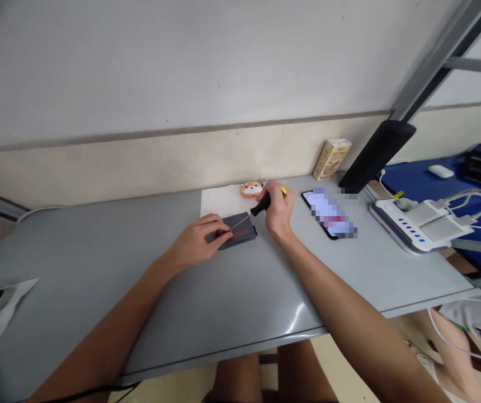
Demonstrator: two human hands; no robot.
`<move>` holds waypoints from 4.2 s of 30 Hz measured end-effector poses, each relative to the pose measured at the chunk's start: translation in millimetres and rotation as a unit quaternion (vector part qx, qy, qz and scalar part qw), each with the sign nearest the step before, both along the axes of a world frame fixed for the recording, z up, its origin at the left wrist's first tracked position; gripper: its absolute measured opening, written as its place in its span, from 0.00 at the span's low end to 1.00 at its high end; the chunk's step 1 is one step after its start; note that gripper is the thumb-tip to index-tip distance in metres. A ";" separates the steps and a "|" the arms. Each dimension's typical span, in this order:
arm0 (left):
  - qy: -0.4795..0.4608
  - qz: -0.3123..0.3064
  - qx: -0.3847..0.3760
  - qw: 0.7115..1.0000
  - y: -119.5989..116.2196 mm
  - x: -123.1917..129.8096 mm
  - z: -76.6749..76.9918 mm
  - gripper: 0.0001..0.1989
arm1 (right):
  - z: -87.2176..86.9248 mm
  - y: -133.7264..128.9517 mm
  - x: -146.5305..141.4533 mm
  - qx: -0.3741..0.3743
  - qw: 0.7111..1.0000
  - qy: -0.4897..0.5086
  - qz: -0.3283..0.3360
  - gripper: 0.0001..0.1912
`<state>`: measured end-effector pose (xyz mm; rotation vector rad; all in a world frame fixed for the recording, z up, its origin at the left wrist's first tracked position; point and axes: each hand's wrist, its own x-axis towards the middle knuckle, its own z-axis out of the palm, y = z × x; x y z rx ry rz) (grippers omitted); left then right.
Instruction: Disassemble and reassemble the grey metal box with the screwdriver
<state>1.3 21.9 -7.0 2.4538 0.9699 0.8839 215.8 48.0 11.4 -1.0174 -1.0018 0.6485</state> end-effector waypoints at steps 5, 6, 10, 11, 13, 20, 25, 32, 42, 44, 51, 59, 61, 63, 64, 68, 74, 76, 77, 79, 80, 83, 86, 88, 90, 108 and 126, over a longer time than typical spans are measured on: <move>-0.027 0.058 -0.039 0.997 10.6 -11.7 -2.8 0.10 | -7.7 11.5 4.2 -0.065 0.994 0.084 -0.019 0.17; -0.036 0.092 -0.040 0.994 14.6 -14.7 -2.2 0.10 | -9.0 14.1 5.7 -0.080 0.991 0.102 -0.024 0.17; 0.031 0.228 -0.005 0.973 35.2 -21.8 2.8 0.10 | -12.3 22.2 11.5 -0.143 0.981 0.123 -0.044 0.17; 0.061 0.239 0.003 0.969 40.3 -21.9 3.7 0.10 | -12.8 23.5 12.3 -0.153 0.979 0.124 -0.048 0.17; 0.106 0.242 0.007 0.964 48.4 -21.0 3.8 0.10 | -13.8 25.5 13.0 -0.164 0.977 0.125 -0.050 0.16; 0.092 0.230 -0.008 0.969 51.0 -36.3 -3.5 0.13 | -15.9 31.4 16.7 -0.174 0.974 0.134 -0.056 0.16; 0.056 0.232 -0.047 0.970 25.5 -28.4 7.0 0.17 | -13.8 34.9 25.9 -0.180 0.970 0.139 -0.090 0.15; 0.072 0.111 -0.125 0.983 -6.8 9.6 8.3 0.23 | -12.9 38.9 31.2 -0.179 0.967 0.133 -0.126 0.15; -0.021 -0.045 -0.259 0.965 26.6 -34.7 10.0 0.20 | -15.4 24.7 22.2 -0.055 0.997 -0.053 -0.011 0.18; -0.037 -0.043 -0.256 0.965 29.8 -34.3 5.6 0.18 | -14.2 20.0 15.9 -0.039 0.996 -0.072 0.018 0.18; -0.006 -0.037 -0.247 0.968 30.6 -34.8 7.5 0.19 | -11.7 14.6 5.0 -0.062 0.991 -0.097 0.065 0.17; 0.011 -0.035 -0.232 0.972 28.4 -32.6 13.2 0.20 | -8.5 5.8 -0.2 -0.056 0.974 -0.096 0.198 0.18; 0.010 -0.031 -0.242 0.970 28.1 -31.6 13.1 0.20 | -8.3 2.4 -4.6 -0.064 0.966 -0.104 0.230 0.17; 0.010 -0.026 -0.245 0.969 27.7 -31.1 13.4 0.20 | -8.3 1.1 -6.7 -0.066 0.963 -0.104 0.239 0.17; 0.011 -0.024 -0.244 0.969 27.4 -31.1 13.7 0.20 | -8.2 1.1 -6.9 -0.064 0.964 -0.103 0.236 0.17; 0.010 -0.027 -0.234 0.972 25.8 -31.1 16.3 0.19 | -7.1 1.6 -5.0 -0.060 0.969 -0.095 0.222 0.18; 0.018 -0.021 -0.232 0.972 19.7 -27.6 23.8 0.16 | -6.6 0.7 -4.7 -0.069 0.963 -0.100 0.240 0.18; 0.027 -0.021 -0.233 0.972 18.0 -27.1 25.4 0.16 | -7.7 3.2 -2.8 -0.060 0.968 -0.100 0.224 0.18; 0.031 -0.022 -0.232 0.972 17.4 -27.2 26.0 0.17 | -8.4 4.9 -1.6 -0.058 0.970 -0.100 0.214 0.19; 0.041 -0.020 -0.230 0.972 16.8 -28.3 26.7 0.18 | -9.7 8.4 1.0 -0.061 0.975 -0.099 0.187 0.19; 0.046 -0.019 -0.231 0.972 16.8 -29.2 27.0 0.19 | -10.1 10.0 2.1 -0.066 0.979 -0.096 0.169 0.19; 0.058 -0.014 -0.245 0.968 16.9 -31.7 27.4 0.20 | -10.5 13.5 4.1 -0.075 0.989 -0.076 0.101 0.17; 0.060 -0.012 -0.271 0.961 15.4 -30.0 26.9 0.16 | -10.3 15.4 4.6 -0.076 0.994 -0.070 0.036 0.16; 0.050 0.007 -0.289 0.956 13.2 -25.7 25.7 0.13 | -10.9 16.2 4.3 -0.077 0.994 -0.079 0.013 0.16; 0.032 0.032 -0.299 0.953 11.7 -20.5 23.1 0.12 | -12.1 16.6 3.6 -0.077 0.993 -0.087 0.012 0.17; -0.037 0.148 -0.157 0.976 30.2 -19.7 -7.2 0.11 | -23.3 22.9 -5.2 -0.122 0.989 0.048 0.073 0.20; 0.049 0.226 -0.040 0.972 43.0 -33.4 -4.4 0.12 | -20.1 29.7 5.2 -0.113 0.991 0.060 0.024 0.19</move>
